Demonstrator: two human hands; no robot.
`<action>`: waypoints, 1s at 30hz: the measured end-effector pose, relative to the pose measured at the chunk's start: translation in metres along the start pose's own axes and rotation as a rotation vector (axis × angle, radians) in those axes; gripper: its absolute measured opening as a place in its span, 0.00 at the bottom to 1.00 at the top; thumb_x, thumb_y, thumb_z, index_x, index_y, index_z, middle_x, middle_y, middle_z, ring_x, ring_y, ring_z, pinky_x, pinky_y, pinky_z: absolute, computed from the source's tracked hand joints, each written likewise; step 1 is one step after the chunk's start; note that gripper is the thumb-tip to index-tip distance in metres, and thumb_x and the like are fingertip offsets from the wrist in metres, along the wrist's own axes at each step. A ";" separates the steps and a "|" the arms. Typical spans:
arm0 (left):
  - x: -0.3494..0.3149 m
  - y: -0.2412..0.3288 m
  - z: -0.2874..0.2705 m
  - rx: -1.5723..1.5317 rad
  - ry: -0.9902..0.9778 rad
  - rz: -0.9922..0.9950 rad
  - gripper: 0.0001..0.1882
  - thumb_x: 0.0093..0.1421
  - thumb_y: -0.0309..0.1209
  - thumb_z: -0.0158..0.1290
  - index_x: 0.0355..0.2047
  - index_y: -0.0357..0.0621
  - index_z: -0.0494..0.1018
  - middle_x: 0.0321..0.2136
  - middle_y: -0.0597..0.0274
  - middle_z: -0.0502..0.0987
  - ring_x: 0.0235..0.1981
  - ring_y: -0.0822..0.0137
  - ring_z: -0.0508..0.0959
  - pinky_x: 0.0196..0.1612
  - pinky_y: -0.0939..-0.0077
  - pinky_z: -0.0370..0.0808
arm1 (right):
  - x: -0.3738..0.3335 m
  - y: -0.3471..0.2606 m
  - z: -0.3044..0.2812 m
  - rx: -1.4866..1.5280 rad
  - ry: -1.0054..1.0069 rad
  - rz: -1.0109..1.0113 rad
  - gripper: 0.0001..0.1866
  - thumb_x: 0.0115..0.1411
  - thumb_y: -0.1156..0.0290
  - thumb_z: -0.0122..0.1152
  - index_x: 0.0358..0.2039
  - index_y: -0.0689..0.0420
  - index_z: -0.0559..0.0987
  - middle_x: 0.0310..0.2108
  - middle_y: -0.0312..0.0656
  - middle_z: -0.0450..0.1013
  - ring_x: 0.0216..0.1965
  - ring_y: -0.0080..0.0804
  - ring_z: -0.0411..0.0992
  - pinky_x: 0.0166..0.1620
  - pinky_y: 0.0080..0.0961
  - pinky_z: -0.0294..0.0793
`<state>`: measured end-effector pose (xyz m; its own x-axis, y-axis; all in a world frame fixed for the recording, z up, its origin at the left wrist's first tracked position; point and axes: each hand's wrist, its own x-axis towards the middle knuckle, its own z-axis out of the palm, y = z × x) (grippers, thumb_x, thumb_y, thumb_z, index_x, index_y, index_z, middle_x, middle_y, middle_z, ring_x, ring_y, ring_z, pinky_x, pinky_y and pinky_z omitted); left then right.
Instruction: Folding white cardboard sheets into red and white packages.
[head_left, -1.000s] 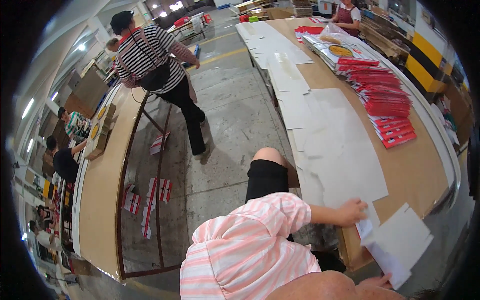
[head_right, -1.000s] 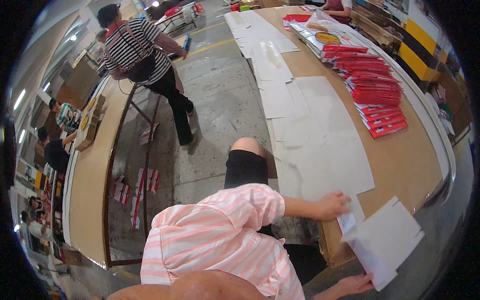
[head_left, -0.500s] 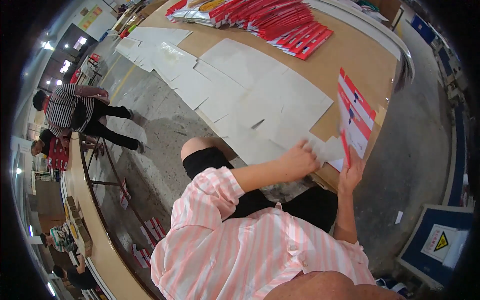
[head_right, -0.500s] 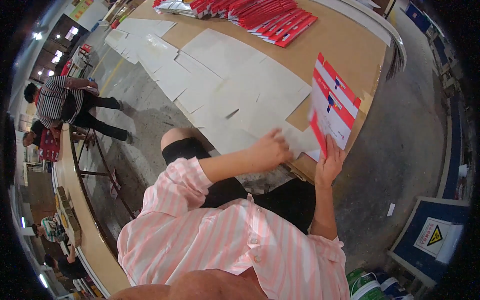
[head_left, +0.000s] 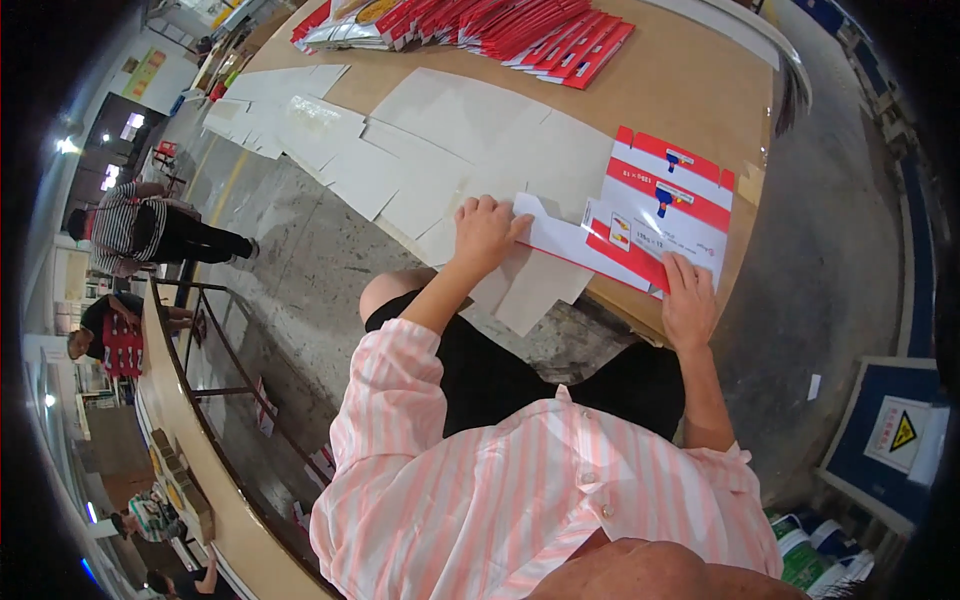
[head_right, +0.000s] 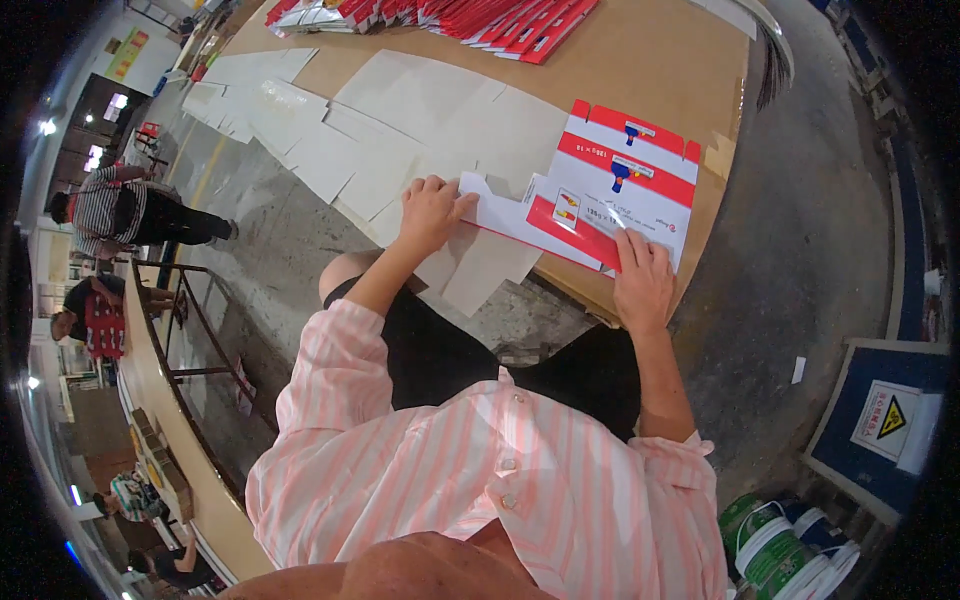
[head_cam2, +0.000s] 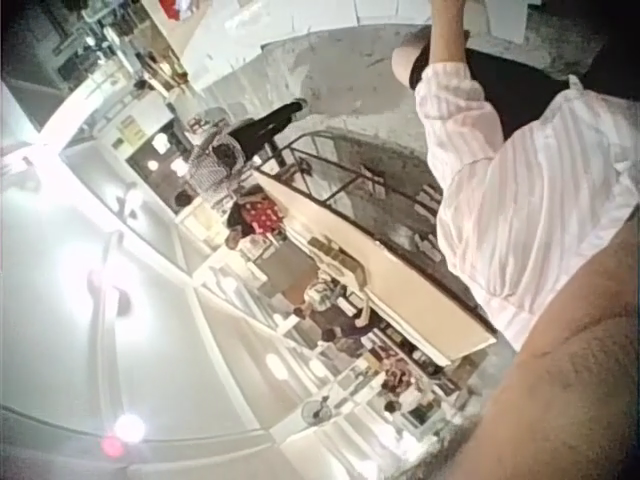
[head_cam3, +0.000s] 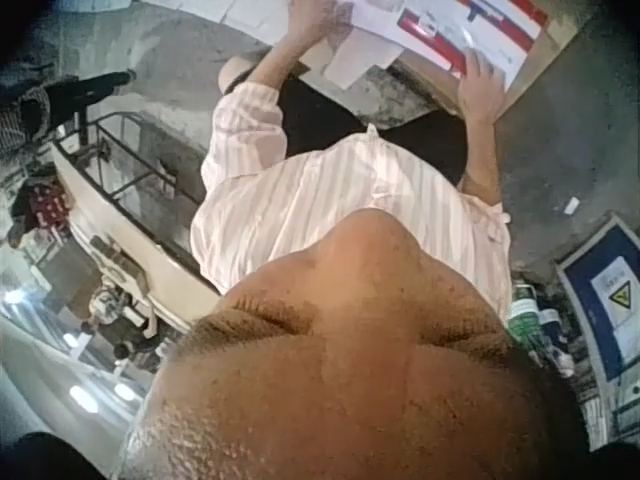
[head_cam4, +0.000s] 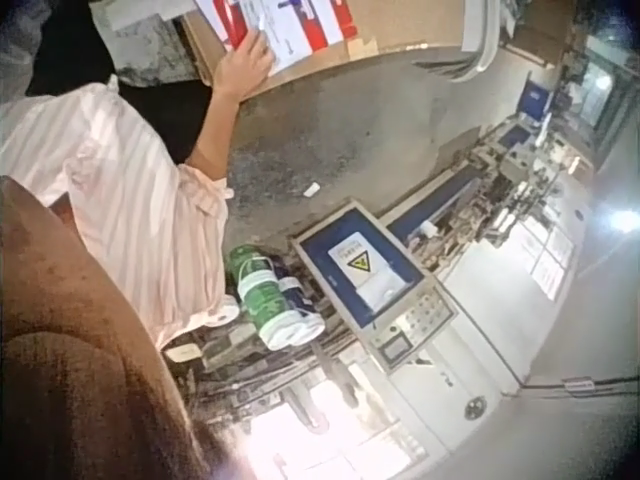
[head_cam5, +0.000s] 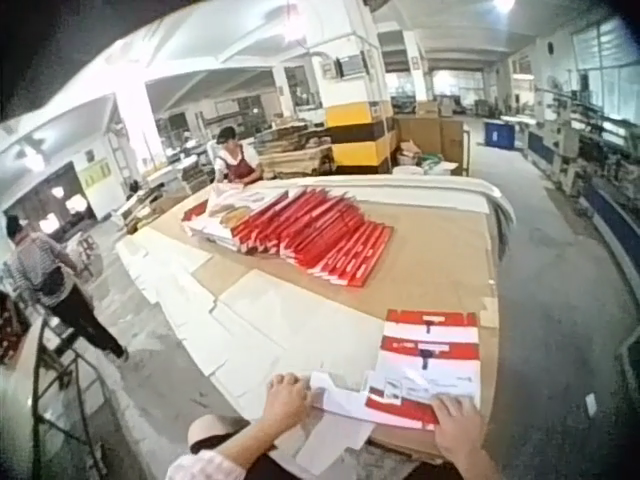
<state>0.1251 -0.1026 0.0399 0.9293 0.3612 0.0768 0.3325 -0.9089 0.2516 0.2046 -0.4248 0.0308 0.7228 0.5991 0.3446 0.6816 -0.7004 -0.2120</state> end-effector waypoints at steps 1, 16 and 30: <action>0.000 -0.002 0.000 0.003 -0.011 0.000 0.20 0.56 0.48 0.51 0.36 0.45 0.77 0.40 0.55 0.74 0.47 0.50 0.68 0.53 0.47 0.60 | 0.000 0.001 0.002 0.005 -0.008 0.007 0.25 0.50 0.78 0.54 0.51 0.54 0.73 0.52 0.37 0.68 0.45 0.39 0.65 0.49 0.34 0.68; 0.014 -0.078 -0.064 -0.077 -0.001 0.474 0.21 0.47 0.41 0.61 0.42 0.50 0.75 0.37 0.63 0.76 0.46 0.56 0.70 0.47 0.60 0.68 | -0.020 0.004 -0.007 -0.030 0.003 -0.001 0.27 0.48 0.82 0.57 0.51 0.58 0.74 0.52 0.39 0.69 0.44 0.38 0.64 0.49 0.34 0.68; 0.002 -0.021 -0.010 -1.555 -0.039 -0.649 0.15 0.64 0.36 0.46 0.30 0.37 0.74 0.27 0.57 0.77 0.25 0.67 0.78 0.27 0.70 0.76 | -0.027 0.005 -0.006 0.073 0.016 0.071 0.29 0.47 0.83 0.55 0.54 0.56 0.72 0.53 0.41 0.68 0.49 0.43 0.64 0.53 0.32 0.65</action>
<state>0.1181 -0.0812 0.0450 0.7233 0.5398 -0.4306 0.1943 0.4392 0.8771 0.1876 -0.4474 0.0261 0.7679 0.5424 0.3408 0.6358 -0.7103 -0.3020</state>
